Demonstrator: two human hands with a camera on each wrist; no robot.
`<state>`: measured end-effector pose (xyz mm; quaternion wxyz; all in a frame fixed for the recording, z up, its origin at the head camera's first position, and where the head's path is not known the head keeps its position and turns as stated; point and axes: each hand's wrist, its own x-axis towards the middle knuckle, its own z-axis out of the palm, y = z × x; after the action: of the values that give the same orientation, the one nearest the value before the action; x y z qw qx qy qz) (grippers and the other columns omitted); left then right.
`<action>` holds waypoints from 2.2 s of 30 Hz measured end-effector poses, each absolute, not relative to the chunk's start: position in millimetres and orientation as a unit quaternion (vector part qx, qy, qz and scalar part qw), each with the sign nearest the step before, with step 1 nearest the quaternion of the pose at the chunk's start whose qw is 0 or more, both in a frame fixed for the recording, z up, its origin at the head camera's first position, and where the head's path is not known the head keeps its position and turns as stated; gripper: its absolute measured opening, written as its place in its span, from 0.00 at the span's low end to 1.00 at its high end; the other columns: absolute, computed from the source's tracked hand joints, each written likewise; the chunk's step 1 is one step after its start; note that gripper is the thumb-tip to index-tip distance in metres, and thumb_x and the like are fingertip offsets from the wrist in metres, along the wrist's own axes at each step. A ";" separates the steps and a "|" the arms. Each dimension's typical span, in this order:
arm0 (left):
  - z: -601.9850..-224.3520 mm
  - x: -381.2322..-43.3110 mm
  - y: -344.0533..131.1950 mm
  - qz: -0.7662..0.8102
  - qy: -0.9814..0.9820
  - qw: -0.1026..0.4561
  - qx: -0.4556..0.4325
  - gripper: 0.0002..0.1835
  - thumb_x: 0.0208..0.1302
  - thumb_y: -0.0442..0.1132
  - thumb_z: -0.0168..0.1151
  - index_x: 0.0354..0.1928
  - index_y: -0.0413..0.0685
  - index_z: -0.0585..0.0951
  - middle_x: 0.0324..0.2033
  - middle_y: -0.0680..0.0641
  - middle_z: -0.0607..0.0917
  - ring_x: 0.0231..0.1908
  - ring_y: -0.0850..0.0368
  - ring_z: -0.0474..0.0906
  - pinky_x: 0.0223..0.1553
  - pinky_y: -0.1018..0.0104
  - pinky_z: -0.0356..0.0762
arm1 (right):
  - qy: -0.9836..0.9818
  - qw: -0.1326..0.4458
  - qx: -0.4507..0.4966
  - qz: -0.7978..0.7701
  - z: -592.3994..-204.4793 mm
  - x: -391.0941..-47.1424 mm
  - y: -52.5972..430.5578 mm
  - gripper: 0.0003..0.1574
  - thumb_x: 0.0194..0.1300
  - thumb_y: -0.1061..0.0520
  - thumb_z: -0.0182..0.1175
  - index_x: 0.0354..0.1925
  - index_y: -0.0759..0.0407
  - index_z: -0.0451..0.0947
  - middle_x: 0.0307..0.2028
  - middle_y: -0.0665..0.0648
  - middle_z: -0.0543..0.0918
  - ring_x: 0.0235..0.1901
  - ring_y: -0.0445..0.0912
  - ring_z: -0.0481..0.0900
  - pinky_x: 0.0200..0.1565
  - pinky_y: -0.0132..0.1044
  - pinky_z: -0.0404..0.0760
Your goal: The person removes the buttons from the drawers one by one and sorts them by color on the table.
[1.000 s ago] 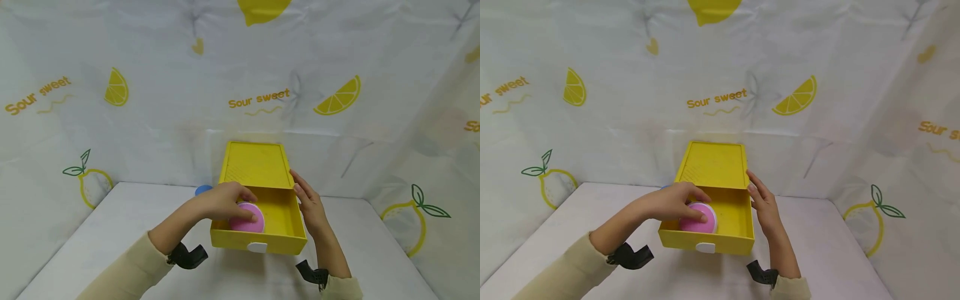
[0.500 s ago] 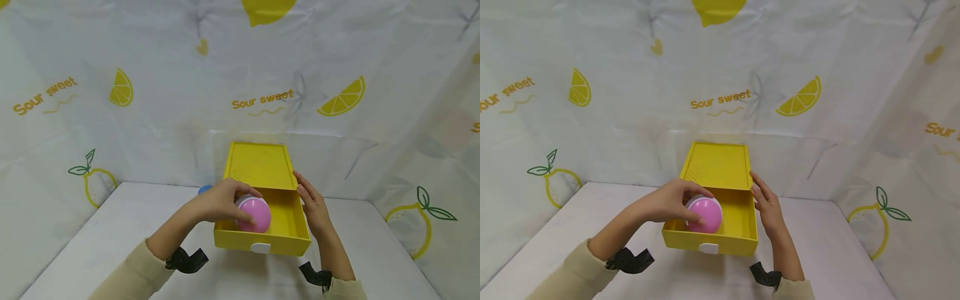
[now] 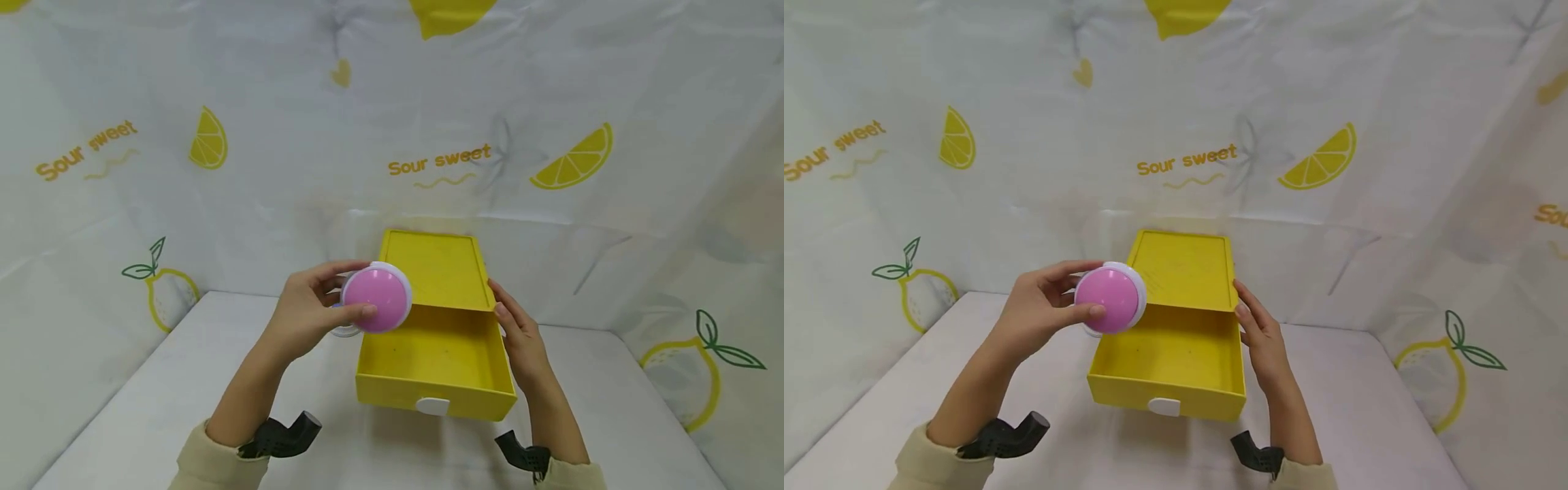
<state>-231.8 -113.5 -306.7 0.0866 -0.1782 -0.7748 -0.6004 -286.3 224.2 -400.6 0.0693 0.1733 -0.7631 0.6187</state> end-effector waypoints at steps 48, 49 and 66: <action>-510.6 -303.6 -170.0 -0.589 -0.801 0.057 0.094 0.37 0.56 0.55 0.76 0.65 0.48 0.79 0.66 0.38 0.78 0.67 0.41 0.72 0.68 0.44 0.73 | -0.755 0.051 0.174 0.630 -402.3 -287.2 225.5 0.32 0.83 0.42 0.37 0.80 0.38 0.52 0.80 0.56 0.55 0.54 0.32 0.82 0.45 0.32 0.87; -511.5 -303.8 -169.3 -0.585 -0.804 0.057 0.091 0.37 0.56 0.55 0.76 0.65 0.47 0.78 0.66 0.38 0.78 0.68 0.40 0.71 0.68 0.43 0.72 | -0.755 0.051 0.174 0.630 -402.5 -287.3 225.9 0.32 0.83 0.42 0.37 0.80 0.38 0.52 0.80 0.55 0.54 0.54 0.32 0.81 0.45 0.32 0.87; -510.1 -299.7 -165.0 -0.468 -0.880 0.083 0.026 0.40 0.57 0.54 0.75 0.67 0.39 0.75 0.62 0.36 0.81 0.62 0.41 0.78 0.66 0.45 0.76 | -0.763 0.061 0.176 0.619 -402.0 -286.5 226.4 0.32 0.83 0.42 0.37 0.80 0.39 0.52 0.80 0.54 0.56 0.55 0.31 0.80 0.46 0.30 0.87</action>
<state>-299.7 -165.0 -510.1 0.0833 0.0257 -0.8796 -0.4676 -286.5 226.4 -402.0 0.0614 0.1757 -0.7629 0.6191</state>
